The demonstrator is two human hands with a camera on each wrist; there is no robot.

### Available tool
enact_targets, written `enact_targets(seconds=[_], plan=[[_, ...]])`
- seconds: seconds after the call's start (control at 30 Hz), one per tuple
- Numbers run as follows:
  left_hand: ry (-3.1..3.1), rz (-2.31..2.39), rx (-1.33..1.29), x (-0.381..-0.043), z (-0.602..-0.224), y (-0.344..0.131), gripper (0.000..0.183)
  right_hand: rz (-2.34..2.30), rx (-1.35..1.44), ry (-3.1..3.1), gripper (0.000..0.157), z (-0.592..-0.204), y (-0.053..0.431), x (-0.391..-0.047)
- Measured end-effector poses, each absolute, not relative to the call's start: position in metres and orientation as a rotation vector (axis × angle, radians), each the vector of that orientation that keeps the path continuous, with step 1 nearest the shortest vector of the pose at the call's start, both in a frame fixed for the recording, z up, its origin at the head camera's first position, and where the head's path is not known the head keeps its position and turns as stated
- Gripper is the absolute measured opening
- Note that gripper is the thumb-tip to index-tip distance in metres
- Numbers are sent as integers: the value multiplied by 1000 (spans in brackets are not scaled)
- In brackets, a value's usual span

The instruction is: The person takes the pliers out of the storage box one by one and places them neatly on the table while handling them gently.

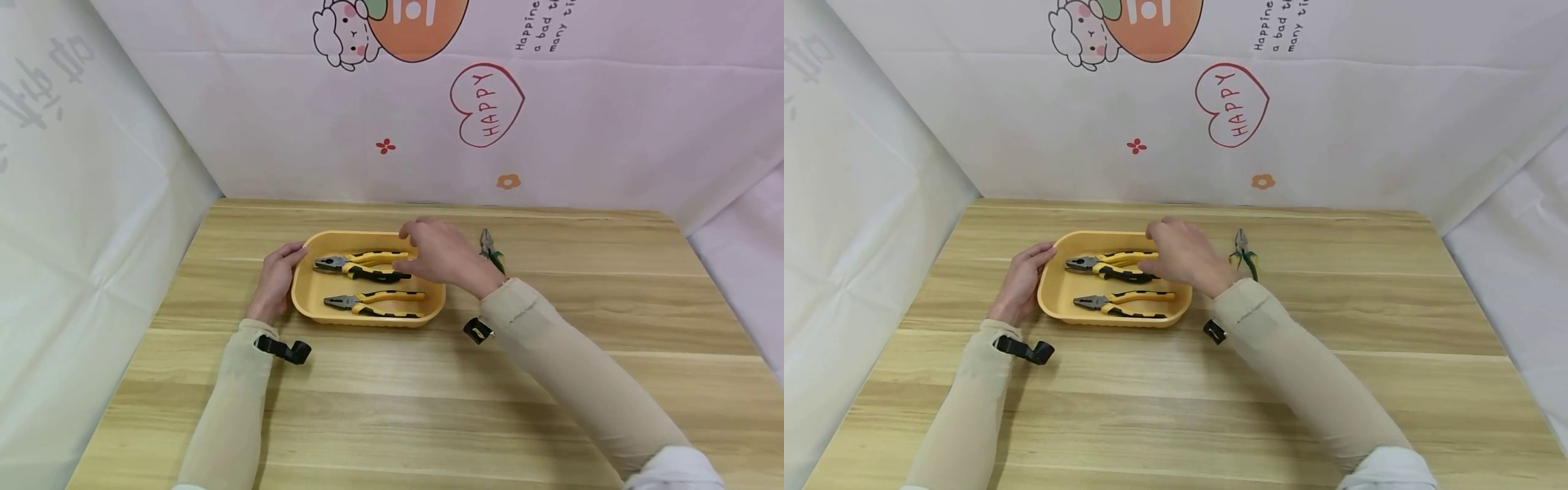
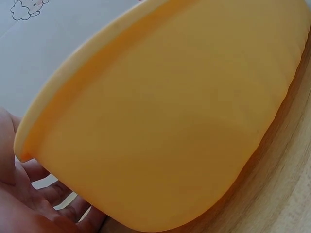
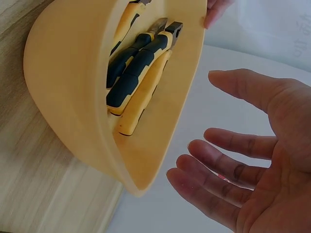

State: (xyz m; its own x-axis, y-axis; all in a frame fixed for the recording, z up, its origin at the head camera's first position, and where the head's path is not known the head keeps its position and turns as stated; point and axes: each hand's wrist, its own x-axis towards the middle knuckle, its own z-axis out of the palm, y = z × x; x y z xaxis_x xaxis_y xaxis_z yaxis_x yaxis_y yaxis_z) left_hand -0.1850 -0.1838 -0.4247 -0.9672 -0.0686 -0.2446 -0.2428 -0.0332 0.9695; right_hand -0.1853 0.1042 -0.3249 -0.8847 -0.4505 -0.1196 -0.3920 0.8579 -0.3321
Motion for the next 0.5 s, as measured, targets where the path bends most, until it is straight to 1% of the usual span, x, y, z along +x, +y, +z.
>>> enact_targets(seconds=[0.5], plan=[[2108, 2135, -337, -186, -424, -184, 41, -423, -668, 2779, 61, -330, 85, -195]])
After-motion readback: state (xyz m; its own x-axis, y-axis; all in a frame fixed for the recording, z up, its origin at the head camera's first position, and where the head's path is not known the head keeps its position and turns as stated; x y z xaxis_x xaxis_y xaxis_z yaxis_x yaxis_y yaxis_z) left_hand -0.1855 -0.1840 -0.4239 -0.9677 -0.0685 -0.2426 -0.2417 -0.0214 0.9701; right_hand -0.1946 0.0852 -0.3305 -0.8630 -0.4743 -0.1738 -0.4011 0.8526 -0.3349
